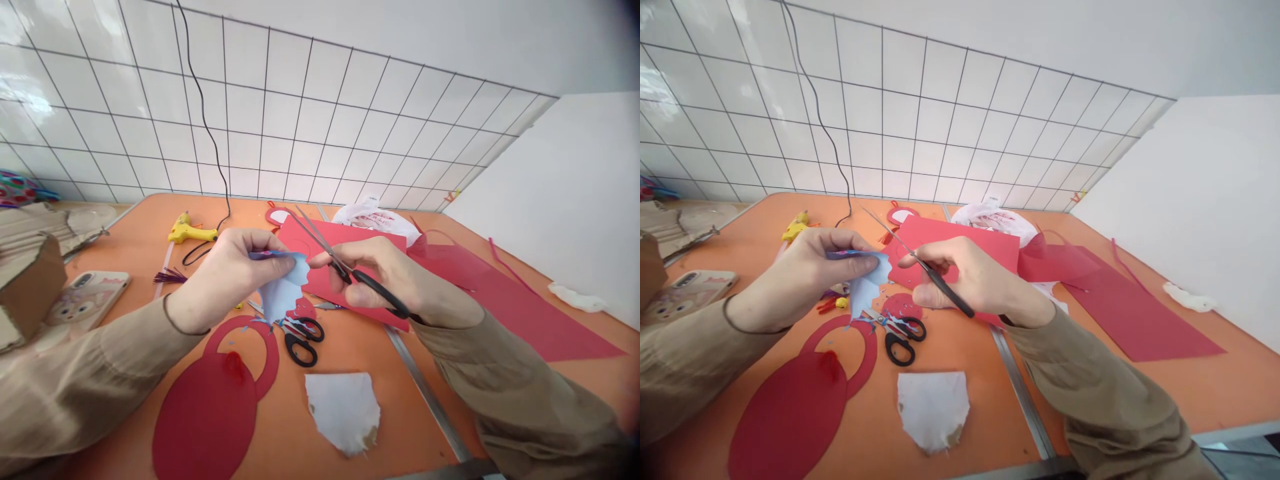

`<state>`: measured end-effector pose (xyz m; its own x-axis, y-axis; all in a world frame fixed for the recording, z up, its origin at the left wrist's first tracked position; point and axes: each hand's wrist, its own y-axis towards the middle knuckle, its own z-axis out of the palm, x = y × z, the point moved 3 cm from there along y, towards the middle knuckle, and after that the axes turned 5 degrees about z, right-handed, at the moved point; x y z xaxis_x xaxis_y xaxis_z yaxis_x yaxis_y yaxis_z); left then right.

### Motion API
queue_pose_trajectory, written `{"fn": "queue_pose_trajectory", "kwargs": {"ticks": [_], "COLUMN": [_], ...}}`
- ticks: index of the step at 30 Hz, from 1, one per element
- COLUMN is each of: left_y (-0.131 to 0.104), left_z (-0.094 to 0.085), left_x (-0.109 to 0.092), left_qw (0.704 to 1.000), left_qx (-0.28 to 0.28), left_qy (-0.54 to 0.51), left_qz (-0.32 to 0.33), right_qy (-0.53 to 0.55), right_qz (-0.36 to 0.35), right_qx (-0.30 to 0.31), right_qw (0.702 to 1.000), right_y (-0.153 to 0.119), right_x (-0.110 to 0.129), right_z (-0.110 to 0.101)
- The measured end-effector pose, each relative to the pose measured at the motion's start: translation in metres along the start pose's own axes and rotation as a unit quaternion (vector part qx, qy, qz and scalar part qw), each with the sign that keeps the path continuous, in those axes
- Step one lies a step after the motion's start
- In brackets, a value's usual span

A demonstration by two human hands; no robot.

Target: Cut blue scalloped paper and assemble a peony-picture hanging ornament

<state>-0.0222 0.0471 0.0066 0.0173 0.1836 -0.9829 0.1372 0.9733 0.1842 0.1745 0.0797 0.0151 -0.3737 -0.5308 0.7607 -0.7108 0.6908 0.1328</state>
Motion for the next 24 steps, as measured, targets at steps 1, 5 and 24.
{"fn": "queue_pose_trajectory", "kwargs": {"ticks": [1,5,24], "left_y": [0.001,0.002,0.0], "left_z": [-0.001,-0.003,0.006], "left_x": [0.0,0.002,0.027], "left_qw": [1.0,0.999,0.981], "left_qx": [-0.001,0.003,0.073], "left_qy": [-0.005,-0.032,-0.091], "left_qz": [-0.001,-0.014,-0.154], "right_qy": [-0.007,0.033,0.284], "right_qz": [0.003,0.023,0.13], "right_qx": [0.004,-0.025,-0.158], "right_qw": [1.0,0.999,0.937], "right_y": [0.0,0.001,0.013], "right_x": [0.001,0.005,-0.016], "right_z": [-0.002,0.002,0.031]}}
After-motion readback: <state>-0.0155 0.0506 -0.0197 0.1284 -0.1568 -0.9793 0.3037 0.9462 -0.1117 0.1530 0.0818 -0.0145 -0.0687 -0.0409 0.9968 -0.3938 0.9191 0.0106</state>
